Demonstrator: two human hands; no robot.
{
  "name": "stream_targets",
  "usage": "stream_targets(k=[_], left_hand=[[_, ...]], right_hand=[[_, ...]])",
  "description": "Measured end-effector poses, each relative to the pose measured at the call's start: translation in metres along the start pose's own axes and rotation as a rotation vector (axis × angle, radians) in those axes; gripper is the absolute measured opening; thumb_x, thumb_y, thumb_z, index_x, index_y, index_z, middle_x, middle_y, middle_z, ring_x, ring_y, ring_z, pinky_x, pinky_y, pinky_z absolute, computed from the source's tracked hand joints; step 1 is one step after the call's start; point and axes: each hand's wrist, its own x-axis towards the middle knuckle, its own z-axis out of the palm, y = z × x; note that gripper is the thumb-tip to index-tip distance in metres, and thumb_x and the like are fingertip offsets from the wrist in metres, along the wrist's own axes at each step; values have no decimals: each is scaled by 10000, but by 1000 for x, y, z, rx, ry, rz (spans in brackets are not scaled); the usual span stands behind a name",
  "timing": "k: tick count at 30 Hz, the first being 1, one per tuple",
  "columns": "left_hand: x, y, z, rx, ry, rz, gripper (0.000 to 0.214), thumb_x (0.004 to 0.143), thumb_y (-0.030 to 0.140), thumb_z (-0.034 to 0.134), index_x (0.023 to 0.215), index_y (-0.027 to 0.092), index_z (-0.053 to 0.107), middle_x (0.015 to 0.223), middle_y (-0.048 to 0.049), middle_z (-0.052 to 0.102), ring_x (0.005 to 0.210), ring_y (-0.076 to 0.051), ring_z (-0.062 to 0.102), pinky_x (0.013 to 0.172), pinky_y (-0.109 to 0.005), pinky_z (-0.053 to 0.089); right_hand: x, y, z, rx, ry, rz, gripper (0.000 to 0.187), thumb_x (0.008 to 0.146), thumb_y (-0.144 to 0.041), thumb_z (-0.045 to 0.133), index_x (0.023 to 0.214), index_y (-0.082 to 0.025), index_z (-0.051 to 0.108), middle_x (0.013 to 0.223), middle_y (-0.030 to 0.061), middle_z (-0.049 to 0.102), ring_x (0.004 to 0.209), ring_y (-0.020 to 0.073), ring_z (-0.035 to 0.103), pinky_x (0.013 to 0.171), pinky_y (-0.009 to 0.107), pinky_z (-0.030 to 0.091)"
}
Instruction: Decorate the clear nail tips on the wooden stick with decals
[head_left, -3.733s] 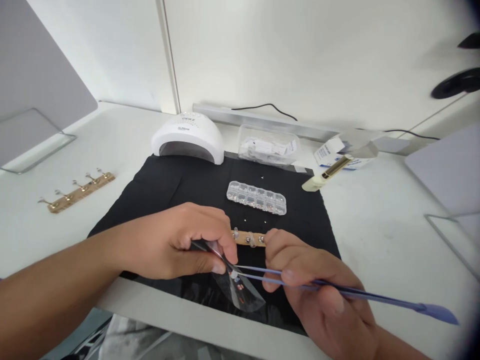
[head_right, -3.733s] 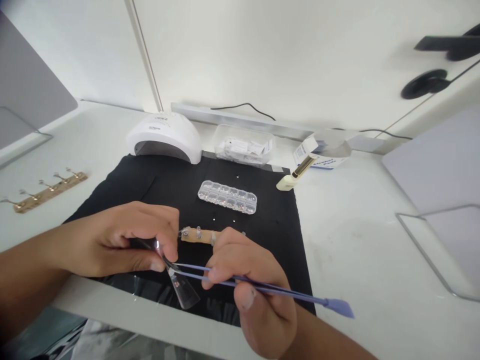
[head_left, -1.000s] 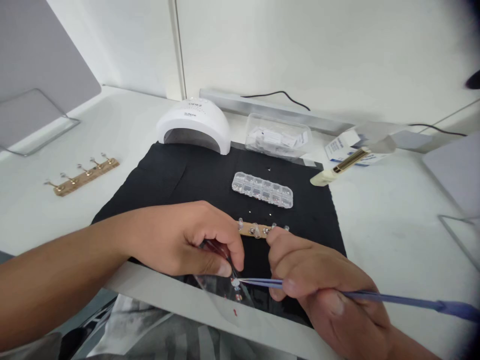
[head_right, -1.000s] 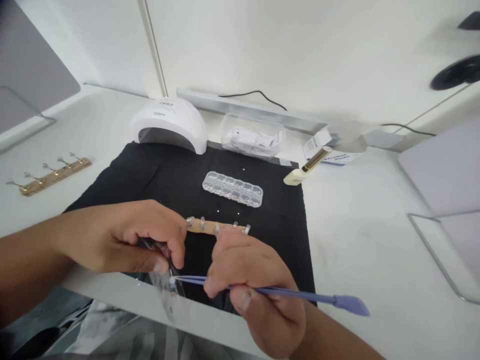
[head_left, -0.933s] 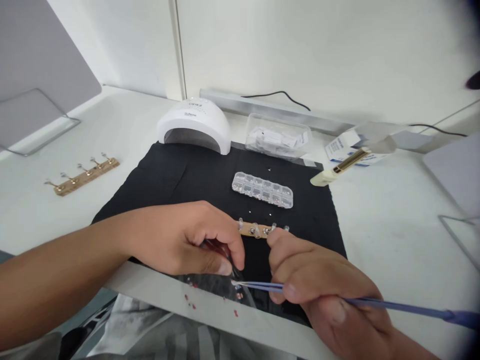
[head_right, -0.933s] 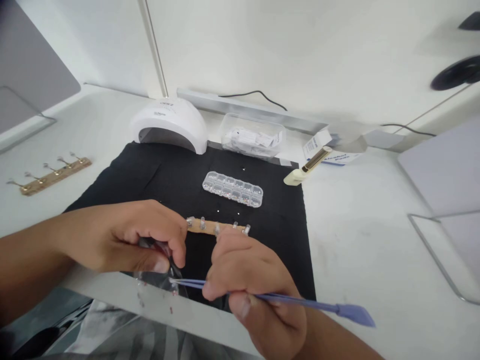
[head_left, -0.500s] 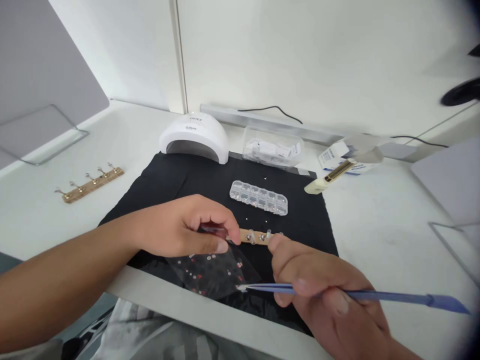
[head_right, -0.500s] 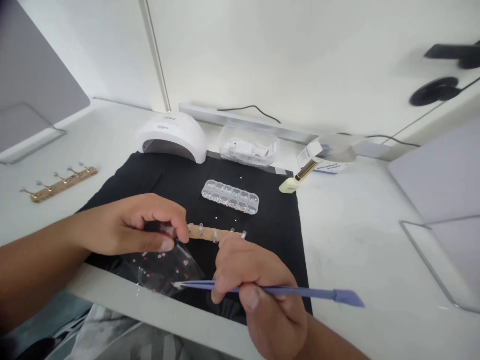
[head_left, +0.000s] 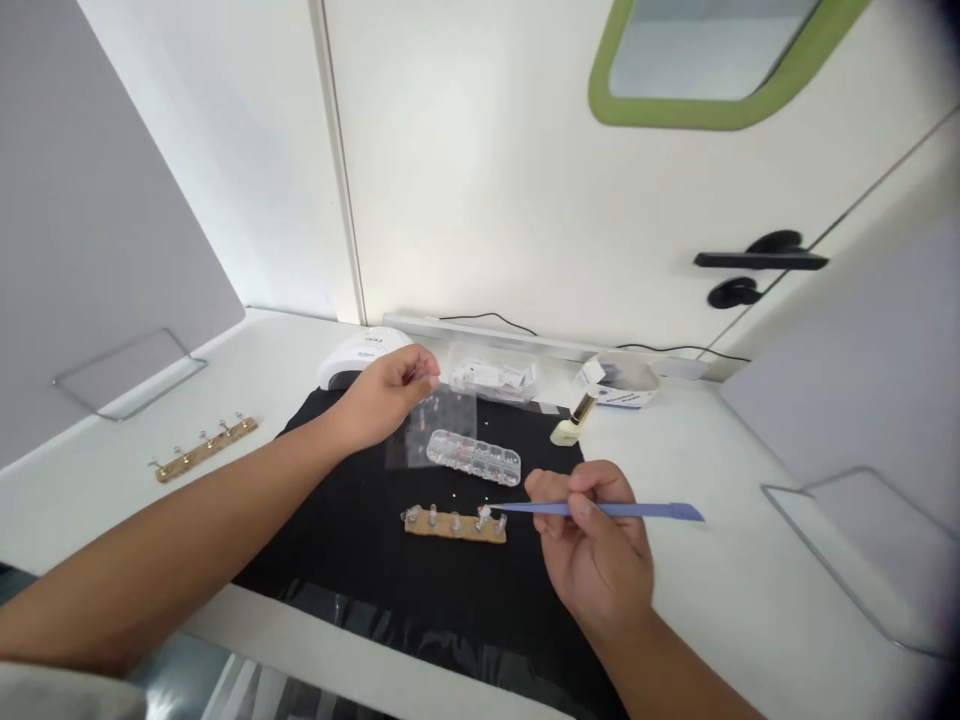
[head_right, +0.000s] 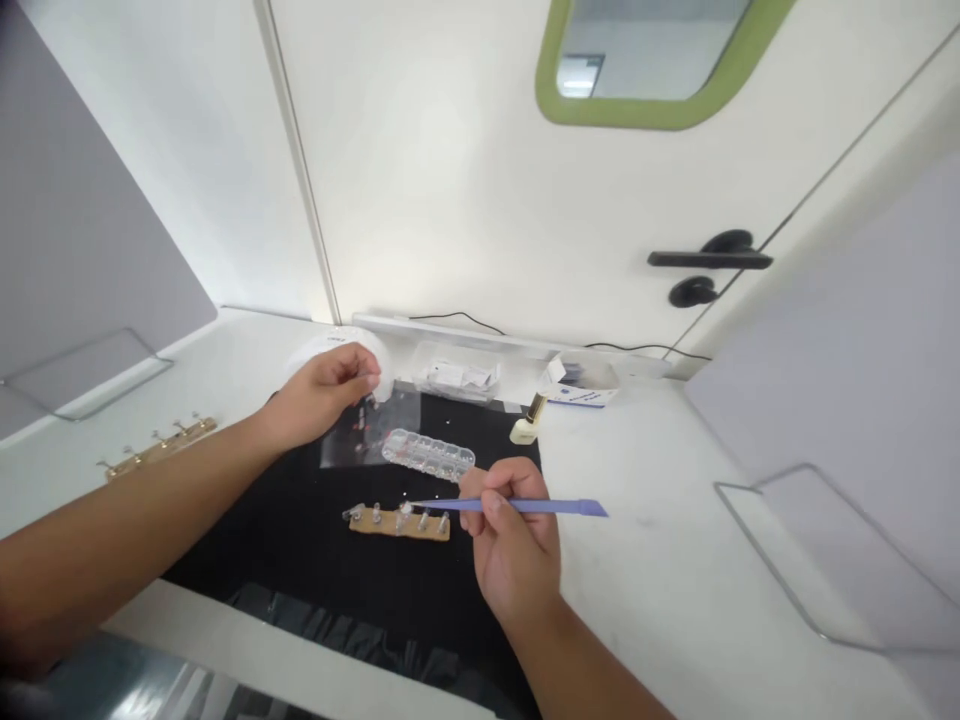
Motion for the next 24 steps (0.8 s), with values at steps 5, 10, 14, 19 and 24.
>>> stream_targets(k=[5, 10, 14, 19, 24], left_hand=[[85, 6, 29, 203, 100, -116, 324, 969, 344, 602, 1226, 148, 595, 1204, -97, 629, 1016, -219, 648, 859, -419, 572], [125, -4, 48, 334, 147, -224, 336, 971, 339, 599, 1255, 161, 586, 1259, -105, 610, 1068, -233, 635, 898, -442, 563], [126, -13, 57, 420, 105, -242, 340, 967, 346, 604, 1247, 155, 592, 1250, -98, 615, 1065, -242, 637, 893, -440, 564], [116, -18, 60, 526, 28, -201, 337, 964, 350, 607, 1239, 155, 600, 1253, -93, 615, 1070, -249, 635, 893, -436, 564], [110, -23, 64, 621, -14, -176, 324, 969, 342, 601, 1242, 168, 597, 1257, -98, 613, 1073, -237, 634, 900, -433, 561]], right_hand=[[7, 5, -5, 8, 78, -3, 39, 856, -236, 627, 837, -263, 607, 503, -77, 505, 501, 102, 463, 570, 244, 379], [12, 8, -7, -12, 120, 29, 49, 809, -228, 637, 793, -241, 592, 498, -81, 491, 489, 103, 476, 525, 223, 378], [12, 12, -6, -32, 123, 89, 51, 774, -238, 635, 764, -221, 588, 490, -82, 491, 445, 97, 455, 494, 226, 369], [10, 14, -1, -43, 133, 158, 66, 734, -243, 631, 732, -213, 572, 498, -85, 490, 425, 87, 441, 477, 225, 353], [10, 14, 0, -52, 147, 181, 73, 720, -248, 619, 723, -215, 554, 505, -90, 477, 421, 82, 435, 473, 223, 349]])
